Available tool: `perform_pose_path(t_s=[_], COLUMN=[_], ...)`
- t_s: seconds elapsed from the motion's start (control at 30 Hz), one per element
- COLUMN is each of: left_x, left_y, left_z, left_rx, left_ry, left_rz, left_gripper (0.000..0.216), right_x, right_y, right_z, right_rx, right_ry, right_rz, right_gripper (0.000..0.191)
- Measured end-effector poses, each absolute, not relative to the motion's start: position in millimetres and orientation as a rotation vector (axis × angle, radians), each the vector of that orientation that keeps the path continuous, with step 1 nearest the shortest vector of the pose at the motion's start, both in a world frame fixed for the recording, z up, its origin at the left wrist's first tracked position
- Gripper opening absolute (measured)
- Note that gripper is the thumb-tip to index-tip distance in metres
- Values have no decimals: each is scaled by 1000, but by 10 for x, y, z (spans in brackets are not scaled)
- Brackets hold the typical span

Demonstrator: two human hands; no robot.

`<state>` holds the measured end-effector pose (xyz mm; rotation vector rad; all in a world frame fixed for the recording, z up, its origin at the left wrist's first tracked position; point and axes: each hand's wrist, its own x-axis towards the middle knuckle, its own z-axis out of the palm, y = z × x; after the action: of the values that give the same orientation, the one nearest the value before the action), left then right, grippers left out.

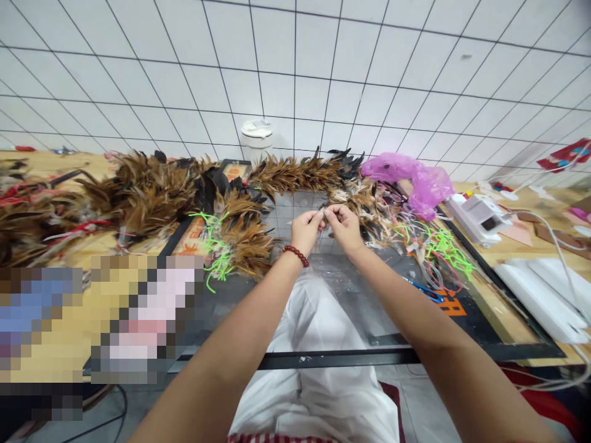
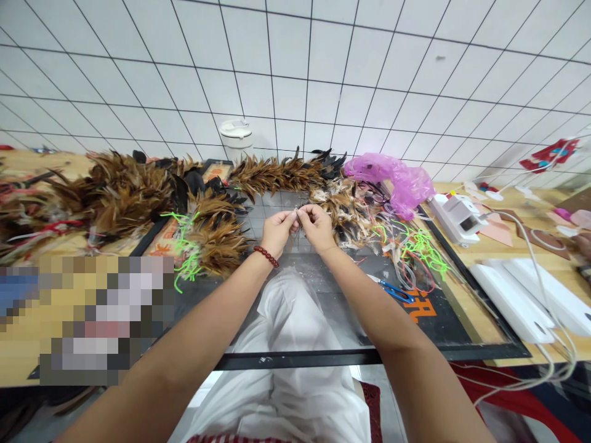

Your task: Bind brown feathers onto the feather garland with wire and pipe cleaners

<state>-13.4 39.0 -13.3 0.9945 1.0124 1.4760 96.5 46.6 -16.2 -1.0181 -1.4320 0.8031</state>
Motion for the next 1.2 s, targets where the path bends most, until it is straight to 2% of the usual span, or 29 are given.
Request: perform_pose_path(t_s=[0.83, 1.0, 1.2], left_x=[-152, -185, -278], left_y=[371, 333, 398], left_z=[-129, -31, 3], left_rx=[1100, 1274, 1248], left_ry=[959, 995, 1232], left_rz=[1400, 1368, 1646], left_gripper=[26, 12, 13], right_x=[1005, 1021, 1005], right_y=[549, 575, 540], right_z=[-169, -142, -61], right_rx=[-831, -921, -1062], right_ry=[-1381, -1353, -1491], right_rz=[941, 902, 727], right_gripper=[29, 34, 29])
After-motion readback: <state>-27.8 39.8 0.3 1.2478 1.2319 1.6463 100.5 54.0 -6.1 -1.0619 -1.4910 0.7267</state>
